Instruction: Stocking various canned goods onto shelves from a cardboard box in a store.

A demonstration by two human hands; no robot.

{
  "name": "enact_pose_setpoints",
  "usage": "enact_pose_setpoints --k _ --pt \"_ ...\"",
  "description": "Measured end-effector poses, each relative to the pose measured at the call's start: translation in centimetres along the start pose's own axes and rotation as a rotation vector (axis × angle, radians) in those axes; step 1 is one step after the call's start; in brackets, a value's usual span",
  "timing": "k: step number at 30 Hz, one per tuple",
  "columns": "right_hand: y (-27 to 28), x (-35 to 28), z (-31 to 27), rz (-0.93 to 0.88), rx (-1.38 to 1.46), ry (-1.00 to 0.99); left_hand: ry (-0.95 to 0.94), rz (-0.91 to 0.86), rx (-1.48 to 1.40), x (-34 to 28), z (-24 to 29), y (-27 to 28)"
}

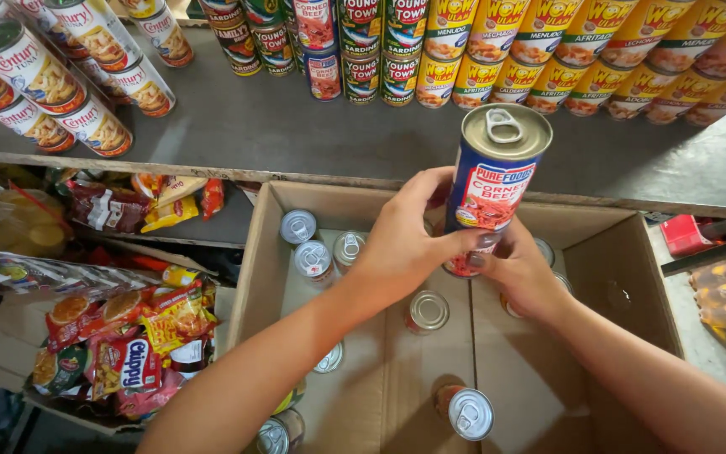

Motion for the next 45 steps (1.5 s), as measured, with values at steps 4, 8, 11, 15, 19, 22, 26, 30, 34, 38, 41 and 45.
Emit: enact_pose_setpoints --k 4,8,11,15,19,22,26,30,34,38,41,45 --pt "0.4 0.0 0.1 0.011 0.018 0.038 0.039 0.065 0.02 -0.2 -0.3 0.2" --pt "-0.7 0.0 -2.1 0.003 -0.026 0.088 0.018 0.066 0.043 -0.1 0.2 0.1" --pt "-0.7 0.1 -2.0 0.007 -0.028 0.073 -0.04 0.084 0.124 -0.2 0.9 0.3" --pt "-0.4 1.5 -1.2 0.025 -0.064 0.104 -0.023 0.095 0.09 0.1 1.4 0.9" --pt "-1.9 4.3 -1.5 -0.036 -0.03 0.142 -0.102 0.162 0.22 0.8 1.8 3.3" --pt "-3.4 7.8 -2.1 -0.094 -0.049 0.194 -0.114 0.187 0.16 1.8 1.1 6.2" --pt "-6.7 14.2 -2.2 -0.195 -0.044 0.245 -0.273 0.274 0.35 2.8 1.2 11.7" --pt "-10.8 20.1 -2.1 -0.244 -0.216 0.291 -0.308 0.39 0.5 3.9 -1.4 17.1" --pt "-13.2 24.3 -0.5 -0.189 -0.412 0.282 -0.237 0.501 0.584 4.4 -4.5 21.7" --pt "-14.3 26.2 0.8 -0.137 -0.54 0.409 -0.249 0.489 0.582 4.7 -6.0 23.8" --pt "-13.9 27.9 1.8 -0.053 -0.681 0.406 -0.261 0.467 0.619 5.7 -7.8 24.9" --pt "-14.0 27.8 1.4 -0.013 -0.677 0.391 -0.211 0.555 0.541 5.6 -8.8 25.8"
Point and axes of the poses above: each hand's wrist, its own x-axis towards the middle knuckle, its own y-axis out of the back of the hand, z = x × y, the point moved 9 cm from there along x, towards the middle knuckle, and after that the axes turned 3 degrees about -x, right-handed, at the moved point
